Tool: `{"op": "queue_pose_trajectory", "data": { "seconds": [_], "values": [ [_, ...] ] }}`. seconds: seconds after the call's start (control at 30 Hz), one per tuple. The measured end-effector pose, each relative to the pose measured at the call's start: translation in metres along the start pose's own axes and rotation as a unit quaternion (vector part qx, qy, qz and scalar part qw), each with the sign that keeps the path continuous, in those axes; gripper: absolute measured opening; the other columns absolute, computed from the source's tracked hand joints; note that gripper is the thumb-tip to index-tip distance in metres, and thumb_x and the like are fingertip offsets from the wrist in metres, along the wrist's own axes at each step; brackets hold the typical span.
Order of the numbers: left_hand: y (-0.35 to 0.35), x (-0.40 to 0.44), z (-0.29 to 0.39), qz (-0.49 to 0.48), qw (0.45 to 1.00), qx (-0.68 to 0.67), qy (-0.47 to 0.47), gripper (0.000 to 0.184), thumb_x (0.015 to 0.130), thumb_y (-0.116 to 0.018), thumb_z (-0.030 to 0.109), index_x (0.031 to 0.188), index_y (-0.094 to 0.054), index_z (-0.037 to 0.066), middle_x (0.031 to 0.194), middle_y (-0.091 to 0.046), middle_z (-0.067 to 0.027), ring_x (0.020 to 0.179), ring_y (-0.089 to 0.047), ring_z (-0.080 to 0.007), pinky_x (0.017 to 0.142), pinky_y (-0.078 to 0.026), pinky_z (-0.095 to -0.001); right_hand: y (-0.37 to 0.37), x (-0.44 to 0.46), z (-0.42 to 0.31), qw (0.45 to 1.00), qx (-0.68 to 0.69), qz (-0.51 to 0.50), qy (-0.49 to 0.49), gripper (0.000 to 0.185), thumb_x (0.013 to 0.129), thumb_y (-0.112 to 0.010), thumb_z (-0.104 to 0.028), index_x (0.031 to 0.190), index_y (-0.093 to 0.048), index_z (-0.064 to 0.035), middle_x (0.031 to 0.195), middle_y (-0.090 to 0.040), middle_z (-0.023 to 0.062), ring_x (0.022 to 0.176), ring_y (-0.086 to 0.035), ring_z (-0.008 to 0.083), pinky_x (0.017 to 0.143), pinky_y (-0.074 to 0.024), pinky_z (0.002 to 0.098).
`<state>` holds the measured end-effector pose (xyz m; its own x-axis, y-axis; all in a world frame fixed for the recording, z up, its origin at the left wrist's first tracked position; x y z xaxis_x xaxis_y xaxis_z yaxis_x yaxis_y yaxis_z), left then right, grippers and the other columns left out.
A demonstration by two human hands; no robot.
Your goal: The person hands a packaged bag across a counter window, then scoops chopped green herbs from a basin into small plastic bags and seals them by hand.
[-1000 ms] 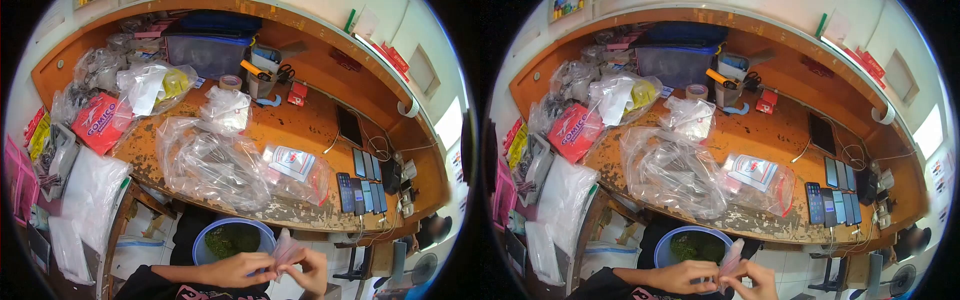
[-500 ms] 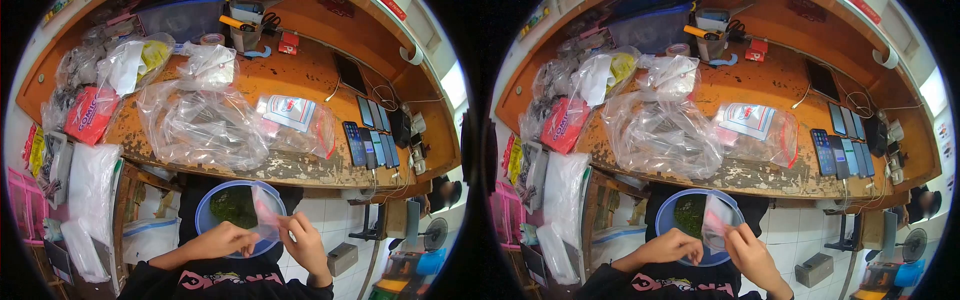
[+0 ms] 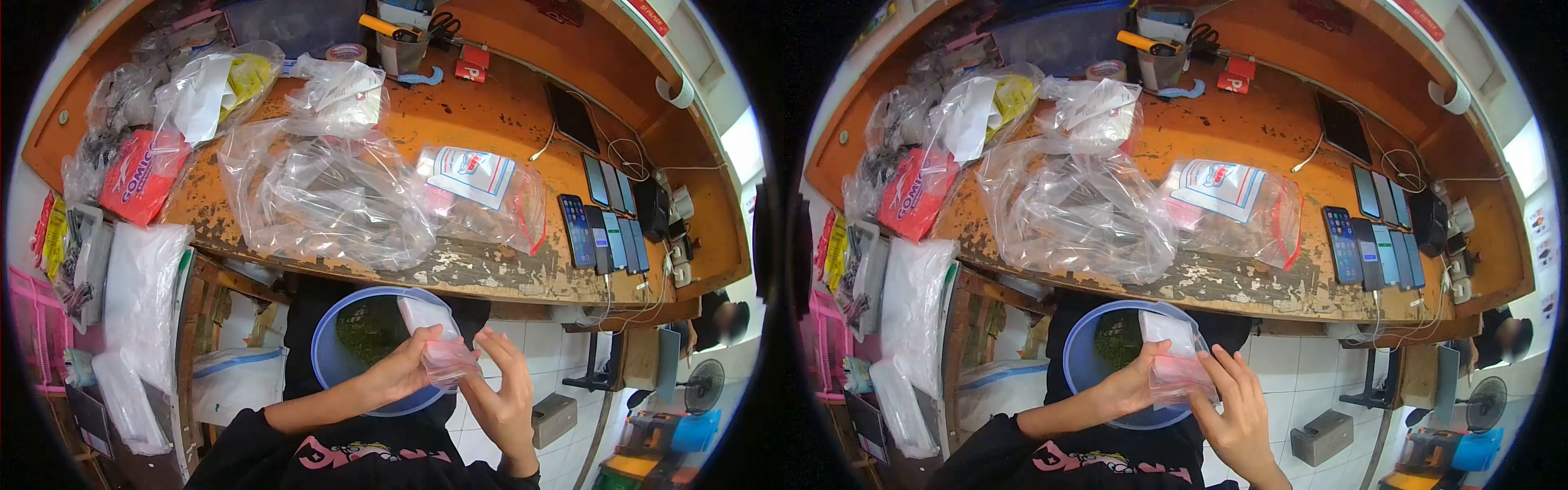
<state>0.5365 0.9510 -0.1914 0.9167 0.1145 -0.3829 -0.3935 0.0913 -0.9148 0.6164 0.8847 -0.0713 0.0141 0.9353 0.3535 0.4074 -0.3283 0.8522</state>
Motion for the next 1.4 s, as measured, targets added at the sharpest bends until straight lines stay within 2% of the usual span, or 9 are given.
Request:
{"op": "queue_pose_trajectory", "data": {
  "seconds": [0.2, 0.43, 0.63, 0.7, 0.73, 1.0, 1.1, 1.17, 1.4],
  "values": [
    [0.006, 0.003, -0.002, -0.005, 0.998, -0.027, -0.059, 0.039, 0.094, -0.051, 0.03, 0.117, -0.044, -0.001, 0.115, -0.055, -0.0139, 0.11, -0.057, -0.0256, 0.097, -0.045, -0.0382, -0.01, 0.002, 0.0, 1.0, -0.024, -0.017, -0.003, 0.014, 0.064, -0.069, -0.006, 0.07, -0.056, -0.0024, 0.129, -0.051, 0.0134, 0.121, -0.046, 0.0369, 0.098, -0.0342, 0.0567],
    [0.005, 0.005, 0.002, 0.034, 0.989, 0.065, -0.125, 0.038, 0.095, -0.049, 0.033, 0.115, -0.046, 0.001, 0.109, -0.057, -0.0116, 0.106, -0.057, -0.0225, 0.093, -0.046, -0.038, -0.023, 0.008, 0.006, 0.999, -0.032, -0.005, 0.0, 0.013, 0.06, -0.068, -0.003, 0.066, -0.056, -0.0014, 0.129, -0.051, 0.0113, 0.123, -0.044, 0.0373, 0.1, -0.0298, 0.0595],
    [-0.002, 0.021, 0.009, 0.048, 0.998, 0.002, -0.033, 0.049, 0.093, -0.045, 0.047, 0.113, -0.047, 0.003, 0.108, -0.058, -0.0108, 0.101, -0.058, -0.0217, 0.094, -0.044, -0.0409, 0.005, -0.004, 0.002, 0.997, -0.03, 0.068, 0.005, 0.015, 0.063, -0.07, 0.002, 0.075, -0.063, -0.002, 0.118, -0.058, 0.0061, 0.116, -0.051, 0.0338, 0.095, -0.036, 0.0557],
    [-0.013, 0.029, 0.007, 0.044, 0.998, 0.039, -0.013, 0.052, 0.091, -0.048, 0.05, 0.112, -0.048, 0.002, 0.109, -0.057, -0.0116, 0.103, -0.058, -0.0229, 0.096, -0.043, -0.0426, 0.014, -0.009, 0.001, 0.992, -0.078, 0.094, 0.007, 0.019, 0.063, -0.071, 0.003, 0.081, -0.066, -0.0029, 0.112, -0.06, 0.004, 0.107, -0.055, 0.0302, 0.086, -0.0415, 0.05],
    [-0.024, 0.032, 0.008, -0.008, 0.999, 0.048, 0.001, 0.057, 0.09, -0.049, 0.052, 0.117, -0.044, 0.002, 0.113, -0.056, -0.0144, 0.107, -0.057, -0.0247, 0.098, -0.041, -0.043, 0.018, -0.012, 0.001, 0.992, -0.08, 0.095, 0.007, 0.019, 0.063, -0.071, 0.003, 0.081, -0.066, -0.0029, 0.112, -0.06, 0.004, 0.107, -0.055, 0.0302, 0.086, -0.0415, 0.05],
    [-0.042, 0.049, 0.008, -0.041, 0.999, 0.013, 0.012, 0.059, 0.087, -0.054, 0.052, 0.11, -0.047, -0.001, 0.111, -0.056, -0.0173, 0.114, -0.053, -0.0294, 0.101, -0.039, -0.0429, 0.034, -0.024, 0.003, 0.978, -0.151, 0.146, 0.02, 0.024, 0.06, -0.073, 0.007, 0.08, -0.066, -0.0028, 0.099, -0.054, 0.0052, 0.093, -0.054, 0.0283, 0.075, -0.0424, 0.0438],
    [-0.034, 0.05, 0.007, -0.031, 0.999, 0.013, 0.005, 0.061, 0.087, -0.053, 0.053, 0.112, -0.048, -0.002, 0.112, -0.056, -0.0183, 0.114, -0.053, -0.0288, 0.101, -0.039, -0.0434, 0.034, -0.024, 0.005, 0.98, -0.135, 0.148, 0.021, 0.024, 0.061, -0.072, 0.008, 0.081, -0.066, -0.0029, 0.099, -0.053, 0.0059, 0.091, -0.055, 0.0278, 0.074, -0.0424, 0.0427],
    [-0.026, 0.053, 0.006, -0.027, 0.999, 0.028, 0.015, 0.069, 0.086, -0.051, 0.056, 0.125, -0.039, -0.001, 0.121, -0.052, -0.0204, 0.113, -0.053, -0.0299, 0.103, -0.038, -0.0444, 0.033, -0.023, 0.006, 0.982, -0.125, 0.143, 0.016, 0.024, 0.061, -0.072, 0.008, 0.082, -0.066, -0.0029, 0.098, -0.053, 0.0067, 0.09, -0.055, 0.0274, 0.073, -0.0424, 0.0427],
    [-0.011, 0.065, 0.007, -0.041, 0.999, -0.006, 0.002, 0.067, 0.086, -0.05, 0.058, 0.124, -0.042, 0.003, 0.116, -0.054, -0.0186, 0.112, -0.053, -0.0296, 0.102, -0.039, -0.0459, 0.034, -0.009, 0.013, 0.99, -0.069, 0.123, -0.028, 0.027, 0.065, -0.069, 0.009, 0.089, -0.061, -0.0016, 0.1, -0.057, 0.0117, 0.088, -0.057, 0.0295, 0.075, -0.0437, 0.0426]
  ]
}}
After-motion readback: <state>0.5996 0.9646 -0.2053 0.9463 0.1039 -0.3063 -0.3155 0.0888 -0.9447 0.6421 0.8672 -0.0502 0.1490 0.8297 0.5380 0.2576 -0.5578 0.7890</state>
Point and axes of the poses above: each hand's wrist, its own x-axis towards the middle knuckle, its own y-axis out of the back of the hand, z = x × y, the point moved 5 cm from there along x, towards the middle knuckle
